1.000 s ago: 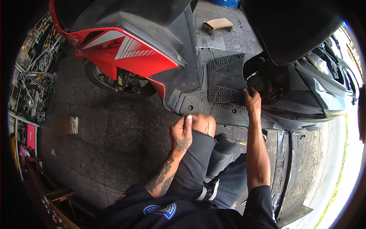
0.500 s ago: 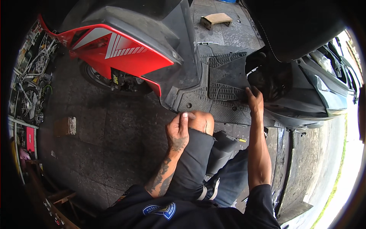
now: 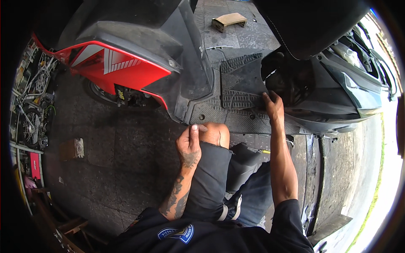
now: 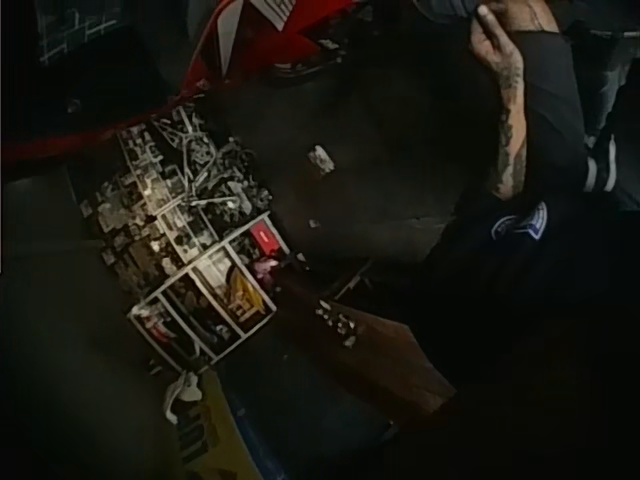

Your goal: The person removes plastic body panels from a motorcycle, aligns new or existing panels back onto the frame with the assistance of another person, and secures them by hand and with a screwdriver.

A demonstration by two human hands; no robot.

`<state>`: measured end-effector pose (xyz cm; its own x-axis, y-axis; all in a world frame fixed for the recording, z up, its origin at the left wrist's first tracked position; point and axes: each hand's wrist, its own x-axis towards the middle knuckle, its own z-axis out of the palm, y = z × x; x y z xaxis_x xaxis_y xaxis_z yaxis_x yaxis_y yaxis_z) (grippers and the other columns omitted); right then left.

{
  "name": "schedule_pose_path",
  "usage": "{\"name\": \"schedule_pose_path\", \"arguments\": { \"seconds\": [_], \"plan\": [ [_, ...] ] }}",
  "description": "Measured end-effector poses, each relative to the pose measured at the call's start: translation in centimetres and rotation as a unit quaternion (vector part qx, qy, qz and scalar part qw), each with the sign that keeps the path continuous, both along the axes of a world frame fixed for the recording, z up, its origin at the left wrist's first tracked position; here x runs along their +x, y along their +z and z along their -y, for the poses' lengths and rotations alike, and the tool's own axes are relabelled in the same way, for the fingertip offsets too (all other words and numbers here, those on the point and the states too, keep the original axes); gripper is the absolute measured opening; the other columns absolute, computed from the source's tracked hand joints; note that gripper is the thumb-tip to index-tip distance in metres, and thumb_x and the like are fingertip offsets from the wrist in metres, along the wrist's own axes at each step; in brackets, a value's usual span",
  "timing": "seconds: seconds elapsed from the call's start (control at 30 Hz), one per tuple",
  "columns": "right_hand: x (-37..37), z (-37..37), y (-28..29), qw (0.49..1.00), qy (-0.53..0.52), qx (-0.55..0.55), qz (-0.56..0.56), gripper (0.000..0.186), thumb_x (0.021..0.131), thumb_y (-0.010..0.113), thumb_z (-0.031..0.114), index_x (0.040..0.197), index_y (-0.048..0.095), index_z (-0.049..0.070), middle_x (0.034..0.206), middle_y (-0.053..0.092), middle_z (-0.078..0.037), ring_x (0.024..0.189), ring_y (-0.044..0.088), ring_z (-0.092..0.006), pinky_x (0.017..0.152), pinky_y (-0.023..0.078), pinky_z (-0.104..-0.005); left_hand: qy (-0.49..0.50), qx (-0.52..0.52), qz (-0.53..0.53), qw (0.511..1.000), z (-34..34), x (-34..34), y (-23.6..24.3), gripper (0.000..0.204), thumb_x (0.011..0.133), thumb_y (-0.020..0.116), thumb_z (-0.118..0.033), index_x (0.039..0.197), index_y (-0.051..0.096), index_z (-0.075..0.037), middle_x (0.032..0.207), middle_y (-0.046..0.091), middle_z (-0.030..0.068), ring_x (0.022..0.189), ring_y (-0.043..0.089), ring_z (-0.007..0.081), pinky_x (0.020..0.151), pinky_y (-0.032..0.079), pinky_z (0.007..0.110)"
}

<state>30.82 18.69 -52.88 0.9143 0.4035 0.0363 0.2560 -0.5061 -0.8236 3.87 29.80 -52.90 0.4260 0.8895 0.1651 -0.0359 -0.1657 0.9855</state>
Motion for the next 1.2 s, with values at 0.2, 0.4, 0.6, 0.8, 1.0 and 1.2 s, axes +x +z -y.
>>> {"name": "schedule_pose_path", "arguments": {
  "seconds": [0.2, 0.4, 0.6, 0.8, 1.0, 1.2],
  "plan": [
    [0.5, 0.2, -0.9, 1.000, -0.013, 0.006, -0.018, 0.058, 0.083, 0.061, 0.032, 0.123, 0.052, -0.009, 0.120, 0.057, -0.028, 0.116, 0.054, -0.0364, 0.099, 0.041, -0.0367, -0.023, -0.044, -0.026, 0.998, 0.1, -0.4, 0.1, 0.035, 0.098, 0.047, -0.025, 0.083, 0.066, 0.002, 0.076, 0.067, 0.0056, 0.072, 0.060, 0.0125, 0.069, 0.047, 0.027],
    [0.5, 0.0, 0.2, 0.998, -0.010, -0.029, 0.047, 0.058, 0.081, 0.063, 0.036, 0.119, 0.056, -0.008, 0.116, 0.059, -0.028, 0.114, 0.056, -0.0357, 0.097, 0.042, -0.0375, -0.024, -0.013, -0.017, 0.999, 0.0, 0.0, -0.1, 0.038, 0.099, 0.046, -0.026, 0.082, 0.065, 0.002, 0.057, 0.042, -0.0081, 0.048, 0.033, 0.0011, 0.046, 0.025, 0.020],
    [-0.8, 4.6, 2.8, 0.997, -0.017, 0.080, -0.004, 0.060, 0.084, 0.066, 0.031, 0.126, 0.050, -0.009, 0.101, 0.066, -0.022, 0.088, 0.065, -0.0269, 0.079, 0.049, -0.0325, -0.005, -0.053, 0.007, 0.999, -0.1, 0.1, -0.1, 0.039, 0.099, 0.045, -0.027, 0.082, 0.065, 0.002, 0.054, 0.031, -0.0116, 0.046, 0.024, -0.0020, 0.044, 0.017, 0.019],
    [-5.6, 16.1, 7.0, 0.997, -0.003, 0.023, -0.077, 0.051, 0.085, 0.067, 0.025, 0.121, 0.054, -0.008, 0.102, 0.064, -0.014, 0.094, 0.059, -0.0146, 0.085, 0.044, -0.0245, 0.010, -0.041, -0.022, 0.999, -1.0, -1.0, -0.3, 0.041, 0.100, 0.044, -0.027, 0.081, 0.063, 0.004, 0.053, 0.027, -0.0110, 0.046, 0.022, -0.0016, 0.044, 0.016, 0.020],
    [-13.9, 32.5, 5.7, 0.977, -0.151, 0.128, -0.074, 0.046, 0.084, 0.066, 0.018, 0.117, 0.052, -0.011, 0.072, 0.057, -0.010, 0.050, 0.051, -0.0134, 0.045, 0.040, -0.0271, -0.008, -0.022, -0.032, 0.999, -1.0, 0.0, -0.3, 0.041, 0.100, 0.044, -0.027, 0.081, 0.063, 0.004, 0.053, 0.027, -0.0106, 0.047, 0.022, -0.0013, 0.044, 0.015, 0.020],
    [-20.2, 39.0, 5.3, 0.966, -0.232, 0.080, -0.079, 0.037, 0.087, 0.061, 0.029, 0.099, 0.055, -0.006, 0.057, 0.045, -0.001, 0.043, 0.043, -0.0095, 0.040, 0.033, -0.0229, 0.009, -0.003, -0.061, 0.998, -0.9, -0.5, 0.1, 0.042, 0.100, 0.044, -0.029, 0.080, 0.062, 0.003, 0.054, 0.028, -0.0108, 0.047, 0.023, -0.0014, 0.043, 0.016, 0.020]
  ]
}}
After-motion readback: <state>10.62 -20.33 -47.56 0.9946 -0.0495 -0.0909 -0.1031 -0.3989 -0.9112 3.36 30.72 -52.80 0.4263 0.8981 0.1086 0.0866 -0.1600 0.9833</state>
